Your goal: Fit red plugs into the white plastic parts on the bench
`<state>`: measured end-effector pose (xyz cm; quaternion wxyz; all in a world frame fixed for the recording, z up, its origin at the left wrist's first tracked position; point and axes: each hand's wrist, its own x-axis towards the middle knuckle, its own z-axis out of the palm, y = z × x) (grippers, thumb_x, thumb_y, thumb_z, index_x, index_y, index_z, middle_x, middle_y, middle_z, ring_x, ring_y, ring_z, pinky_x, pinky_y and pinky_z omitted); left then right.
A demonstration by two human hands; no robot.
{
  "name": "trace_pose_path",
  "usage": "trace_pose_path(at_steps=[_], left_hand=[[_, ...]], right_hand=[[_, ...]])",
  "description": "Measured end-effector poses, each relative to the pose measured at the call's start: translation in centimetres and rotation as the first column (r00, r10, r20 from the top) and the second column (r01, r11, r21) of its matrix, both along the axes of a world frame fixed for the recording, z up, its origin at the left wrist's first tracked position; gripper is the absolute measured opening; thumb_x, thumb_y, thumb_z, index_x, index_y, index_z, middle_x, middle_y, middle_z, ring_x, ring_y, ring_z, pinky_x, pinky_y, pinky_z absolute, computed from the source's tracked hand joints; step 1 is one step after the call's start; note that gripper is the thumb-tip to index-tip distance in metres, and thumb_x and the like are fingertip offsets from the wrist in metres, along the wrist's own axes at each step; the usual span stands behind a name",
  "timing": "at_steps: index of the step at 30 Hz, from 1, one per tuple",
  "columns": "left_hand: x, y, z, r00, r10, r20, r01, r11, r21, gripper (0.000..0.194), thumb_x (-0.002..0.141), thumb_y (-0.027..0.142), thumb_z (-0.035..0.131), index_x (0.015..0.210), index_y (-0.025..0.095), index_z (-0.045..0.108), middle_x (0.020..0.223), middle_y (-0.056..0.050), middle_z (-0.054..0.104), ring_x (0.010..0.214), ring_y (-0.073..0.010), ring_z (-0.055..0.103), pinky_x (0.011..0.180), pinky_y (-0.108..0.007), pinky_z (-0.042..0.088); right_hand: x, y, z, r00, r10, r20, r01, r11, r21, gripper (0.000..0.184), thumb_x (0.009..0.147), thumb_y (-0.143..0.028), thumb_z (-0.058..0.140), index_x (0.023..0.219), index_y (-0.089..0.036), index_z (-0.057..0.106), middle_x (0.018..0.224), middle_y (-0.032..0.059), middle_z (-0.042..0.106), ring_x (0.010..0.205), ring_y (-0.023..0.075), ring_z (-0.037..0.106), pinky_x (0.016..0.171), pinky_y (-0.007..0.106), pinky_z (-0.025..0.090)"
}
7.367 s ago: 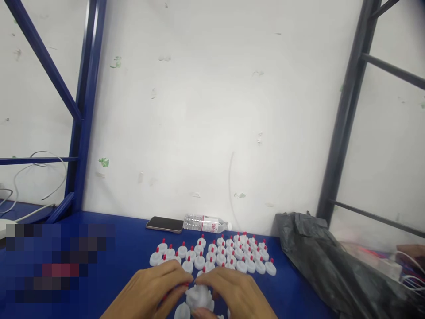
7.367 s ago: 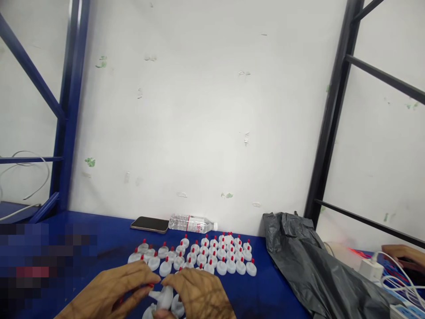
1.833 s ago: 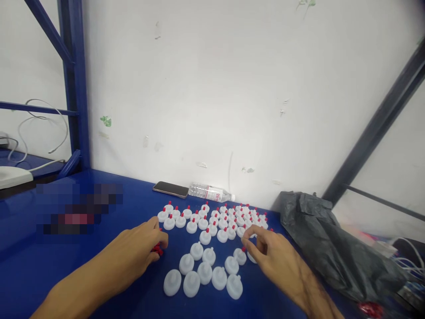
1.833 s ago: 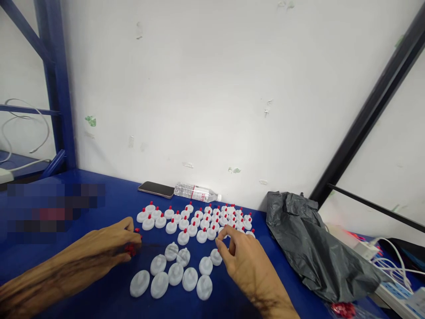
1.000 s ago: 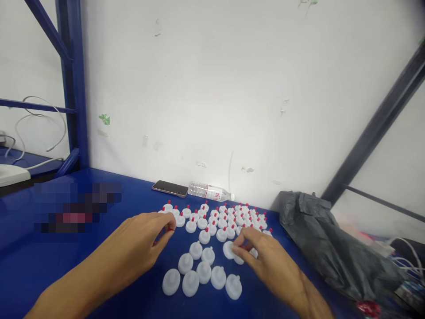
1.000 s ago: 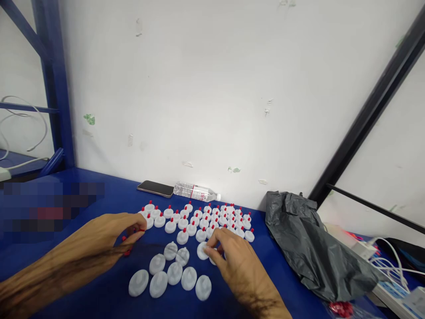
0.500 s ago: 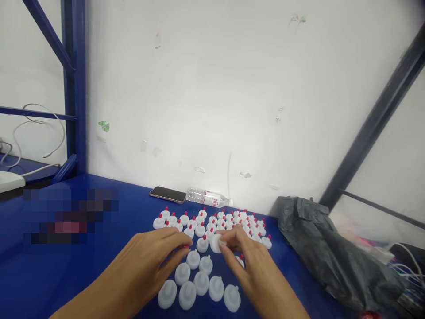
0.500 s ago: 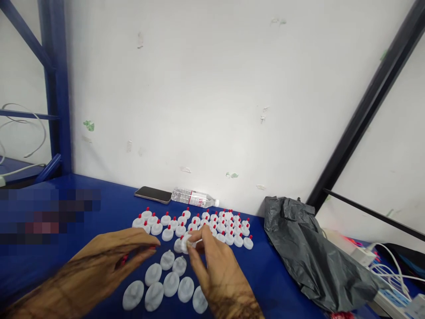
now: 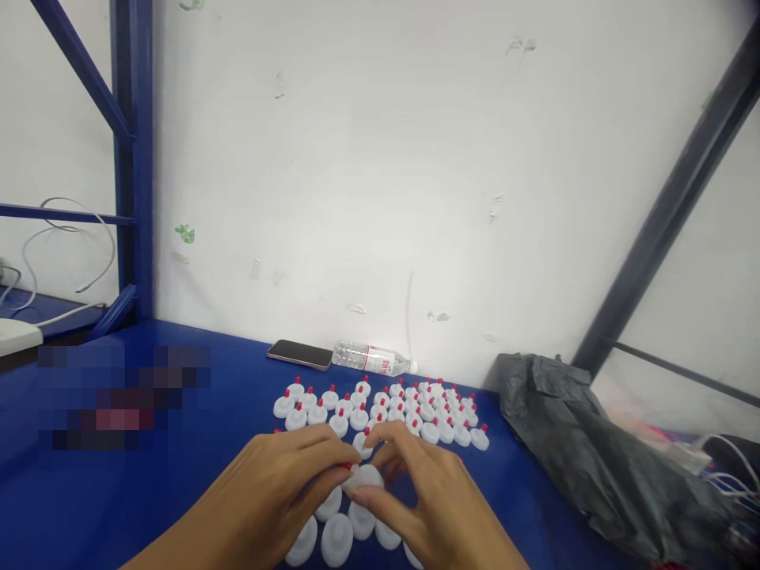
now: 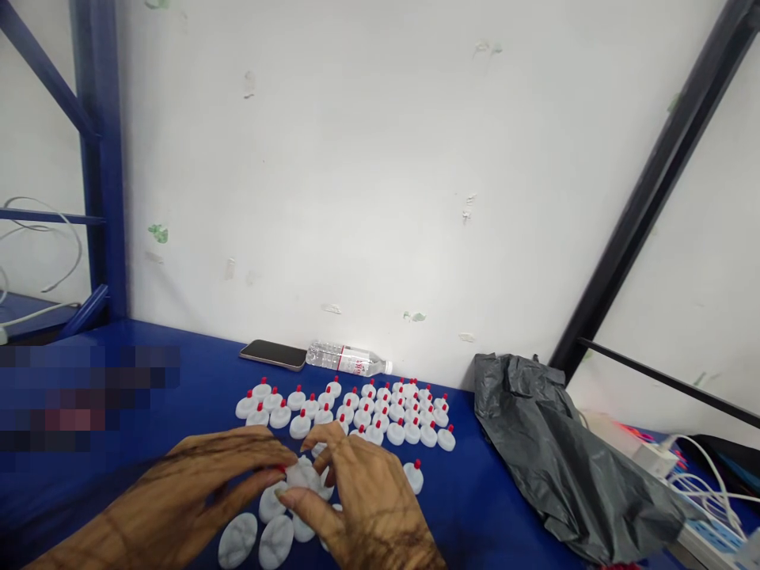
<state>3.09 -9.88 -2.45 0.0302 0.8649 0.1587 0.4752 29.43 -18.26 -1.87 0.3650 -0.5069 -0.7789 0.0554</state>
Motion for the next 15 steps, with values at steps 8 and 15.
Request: trace_pose_path(at_steps=[8,15], left_hand=[[0.44,-0.39,-0.25,1.000,0.026,0.003,-0.026,1.000,0.000,0.044,0.128,0.024,0.057,0.108,0.040,0.093,0.094,0.007,0.099,0.066,-0.0187,0.091,0.060,-0.023,0.069],[0.14,-0.76,0.62,0.997,0.035,0.065,-0.024,0.985,-0.169,0.030,0.120,0.027,0.070,0.110,0.039,0.096,0.100,0.004,0.102,0.076,-0.0230,0.095,0.071,-0.026,0.077]], right_hand=[[-0.64,-0.29,0.22,0.995,-0.035,-0.095,0.030,0.998,-0.057,0.031,0.112,-0.053,0.102,0.137,-0.038,0.091,0.103,-0.0036,0.101,0.092,0.0262,0.099,0.092,0.030,0.079],[-0.58,-0.90,0.50,0.966,-0.023,-0.256,0.011,0.999,-0.049,0.051,0.099,-0.046,0.114,0.145,-0.041,0.093,0.130,-0.0006,0.102,0.118,0.0330,0.102,0.110,0.038,0.083]])
